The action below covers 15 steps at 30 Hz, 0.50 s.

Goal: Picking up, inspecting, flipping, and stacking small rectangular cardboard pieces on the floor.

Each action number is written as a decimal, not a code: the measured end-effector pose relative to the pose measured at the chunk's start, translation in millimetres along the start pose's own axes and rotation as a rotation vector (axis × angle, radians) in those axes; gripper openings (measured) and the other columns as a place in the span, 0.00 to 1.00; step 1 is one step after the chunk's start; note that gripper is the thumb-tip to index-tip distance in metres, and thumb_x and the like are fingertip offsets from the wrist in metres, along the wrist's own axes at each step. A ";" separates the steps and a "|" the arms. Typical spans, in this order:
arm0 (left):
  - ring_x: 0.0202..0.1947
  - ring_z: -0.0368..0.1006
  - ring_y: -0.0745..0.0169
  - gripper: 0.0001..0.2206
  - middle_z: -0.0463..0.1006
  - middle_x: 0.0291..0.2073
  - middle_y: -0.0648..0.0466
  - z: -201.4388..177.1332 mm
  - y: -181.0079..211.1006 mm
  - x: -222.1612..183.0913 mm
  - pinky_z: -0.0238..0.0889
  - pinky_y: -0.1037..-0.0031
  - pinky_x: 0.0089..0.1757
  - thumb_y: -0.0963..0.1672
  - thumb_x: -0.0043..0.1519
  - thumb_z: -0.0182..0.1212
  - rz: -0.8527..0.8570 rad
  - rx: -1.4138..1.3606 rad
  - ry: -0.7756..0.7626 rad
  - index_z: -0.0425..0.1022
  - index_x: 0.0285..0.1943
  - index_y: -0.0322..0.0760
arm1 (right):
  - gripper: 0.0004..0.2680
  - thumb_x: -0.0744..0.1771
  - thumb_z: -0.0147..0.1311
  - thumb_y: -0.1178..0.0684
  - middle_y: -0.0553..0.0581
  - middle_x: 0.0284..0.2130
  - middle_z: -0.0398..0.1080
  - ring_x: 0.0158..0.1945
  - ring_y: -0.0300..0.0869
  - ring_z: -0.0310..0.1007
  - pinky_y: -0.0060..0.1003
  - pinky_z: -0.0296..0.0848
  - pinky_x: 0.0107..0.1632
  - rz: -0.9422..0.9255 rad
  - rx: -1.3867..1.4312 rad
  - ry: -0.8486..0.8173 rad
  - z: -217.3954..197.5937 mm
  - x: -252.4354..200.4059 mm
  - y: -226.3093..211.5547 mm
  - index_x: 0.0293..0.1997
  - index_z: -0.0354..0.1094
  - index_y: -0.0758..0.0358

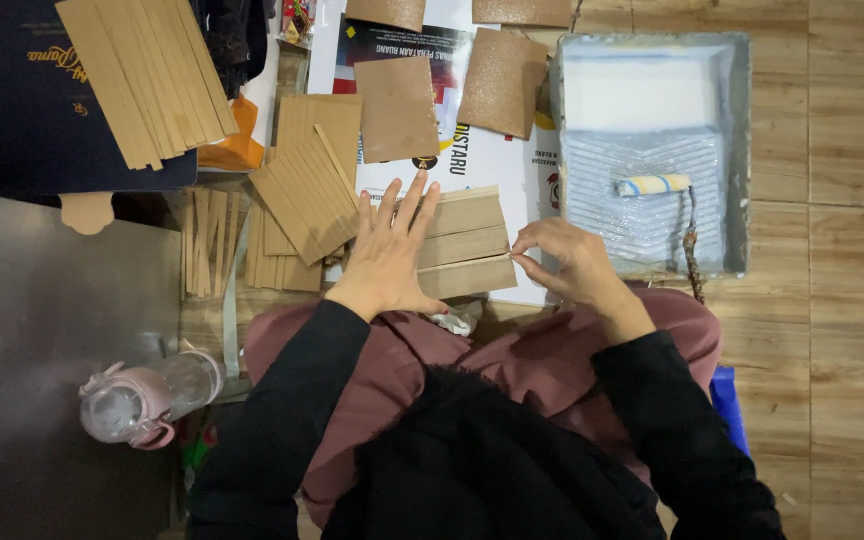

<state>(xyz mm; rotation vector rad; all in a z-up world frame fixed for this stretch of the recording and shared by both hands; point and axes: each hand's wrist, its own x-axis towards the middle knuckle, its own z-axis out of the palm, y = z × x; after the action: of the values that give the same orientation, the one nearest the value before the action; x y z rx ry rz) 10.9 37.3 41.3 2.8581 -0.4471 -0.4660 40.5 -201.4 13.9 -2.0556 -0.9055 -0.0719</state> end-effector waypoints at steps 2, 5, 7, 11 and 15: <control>0.65 0.32 0.40 0.61 0.32 0.67 0.47 -0.6 0.9 -0.5 0.25 0.44 0.57 0.59 0.30 0.67 -0.001 -0.006 -0.003 0.30 0.69 0.40 | 0.03 0.59 0.57 0.62 0.53 0.26 0.71 0.35 0.47 0.71 0.39 0.69 0.39 -0.011 -0.024 -0.029 -1.1 2.9 4.1 0.29 0.68 0.60; 0.64 0.33 0.39 0.61 0.32 0.67 0.47 -1.6 2.1 -0.5 0.25 0.44 0.57 0.59 0.30 0.67 -0.003 -0.004 -0.003 0.30 0.69 0.40 | 0.04 0.59 0.57 0.60 0.52 0.26 0.70 0.34 0.46 0.70 0.37 0.69 0.37 -0.045 -0.073 -0.098 -2.7 4.9 14.1 0.28 0.67 0.59; 0.64 0.33 0.39 0.60 0.32 0.67 0.47 -1.7 2.5 -0.8 0.25 0.44 0.57 0.59 0.31 0.67 -0.004 0.004 -0.003 0.30 0.69 0.40 | 0.04 0.59 0.57 0.59 0.51 0.26 0.69 0.34 0.44 0.70 0.36 0.69 0.37 -0.064 -0.097 -0.137 -4.7 6.0 15.9 0.29 0.66 0.57; 0.64 0.34 0.38 0.61 0.33 0.66 0.47 -2.8 3.5 -0.4 0.25 0.44 0.57 0.59 0.30 0.67 -0.004 0.017 -0.003 0.30 0.69 0.39 | 0.03 0.61 0.55 0.58 0.51 0.25 0.69 0.34 0.46 0.70 0.36 0.69 0.36 -0.124 -0.167 -0.191 -9.0 9.6 14.7 0.28 0.64 0.58; 0.64 0.34 0.38 0.61 0.33 0.66 0.46 -4.7 5.1 -0.1 0.25 0.44 0.57 0.59 0.30 0.68 -0.004 0.037 -0.011 0.30 0.69 0.38 | 0.04 0.61 0.54 0.55 0.52 0.24 0.68 0.33 0.45 0.69 0.36 0.68 0.34 -0.191 -0.261 -0.213 -7.0 12.2 13.3 0.28 0.62 0.58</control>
<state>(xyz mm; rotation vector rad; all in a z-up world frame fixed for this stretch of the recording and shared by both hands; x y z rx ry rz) 11.1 33.3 47.0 2.8932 -0.4570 -0.4796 59.6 -204.4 13.4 -2.2409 -1.2811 -0.0781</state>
